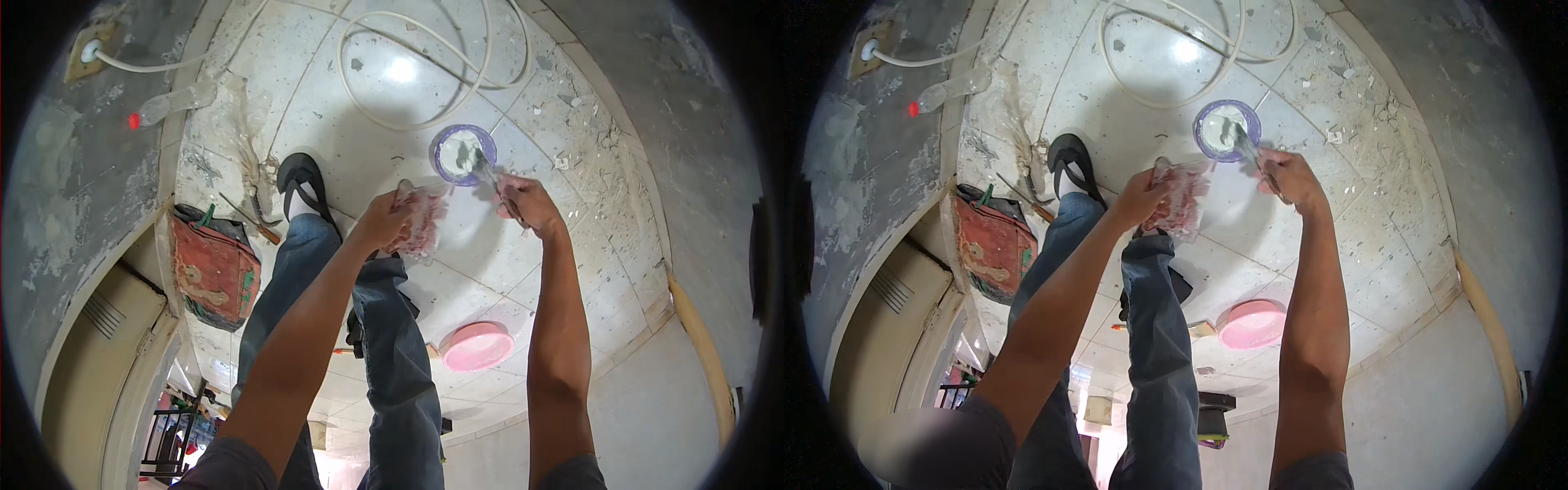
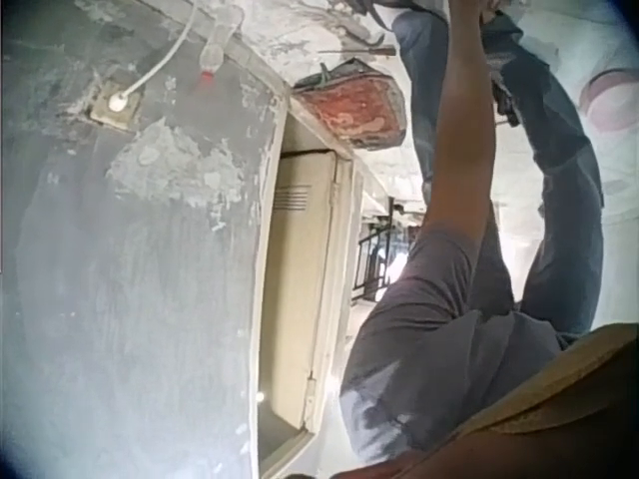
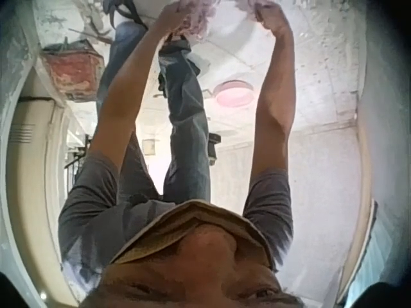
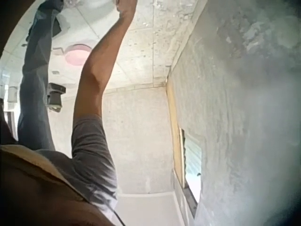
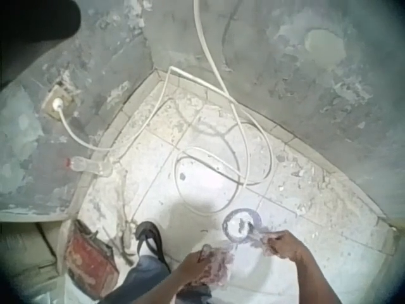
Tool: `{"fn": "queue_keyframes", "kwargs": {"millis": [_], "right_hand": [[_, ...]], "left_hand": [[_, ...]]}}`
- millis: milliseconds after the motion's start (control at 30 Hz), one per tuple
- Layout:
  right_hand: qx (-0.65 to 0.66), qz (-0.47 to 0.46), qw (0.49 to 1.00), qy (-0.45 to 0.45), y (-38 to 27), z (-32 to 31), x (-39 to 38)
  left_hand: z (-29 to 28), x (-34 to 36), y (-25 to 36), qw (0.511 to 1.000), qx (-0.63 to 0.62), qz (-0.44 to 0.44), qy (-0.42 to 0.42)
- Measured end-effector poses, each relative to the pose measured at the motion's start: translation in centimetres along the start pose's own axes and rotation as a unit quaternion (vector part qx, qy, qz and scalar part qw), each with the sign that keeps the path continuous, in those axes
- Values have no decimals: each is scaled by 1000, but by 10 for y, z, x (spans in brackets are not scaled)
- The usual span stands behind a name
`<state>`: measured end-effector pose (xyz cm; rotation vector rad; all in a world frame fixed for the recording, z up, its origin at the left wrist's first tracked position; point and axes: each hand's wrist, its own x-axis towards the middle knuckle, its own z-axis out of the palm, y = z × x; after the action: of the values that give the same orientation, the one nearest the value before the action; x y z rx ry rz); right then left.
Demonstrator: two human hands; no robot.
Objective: Applying and smoothing wall putty or filler to repair cracks and holes in a masonry wall.
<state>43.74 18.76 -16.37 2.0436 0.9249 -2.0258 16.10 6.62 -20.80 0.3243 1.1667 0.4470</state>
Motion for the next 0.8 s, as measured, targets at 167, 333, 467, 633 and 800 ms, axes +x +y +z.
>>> {"fn": "queue_keyframes", "kwargs": {"millis": [167, 333, 467, 633, 800], "right_hand": [[151, -13, 988, -28, 16, 6, -14], [301, -14, 952, -60, 46, 19, -22], [429, -42, 899, -80, 63, 36, -42], [508, -112, 846, -117, 60, 56, -64], [455, -221, 848, -158, 32, 60, -109]], "left_hand": [[-46, -41, 8, 990, 0, 55, 127], [-58, -67, 28, 983, -117, 63, 125], [-43, -69, 48, 978, -151, 59, 135], [-17, -61, 62, 974, -181, 88, 107], [17, -80, 100, 955, -269, 99, 75]]}}
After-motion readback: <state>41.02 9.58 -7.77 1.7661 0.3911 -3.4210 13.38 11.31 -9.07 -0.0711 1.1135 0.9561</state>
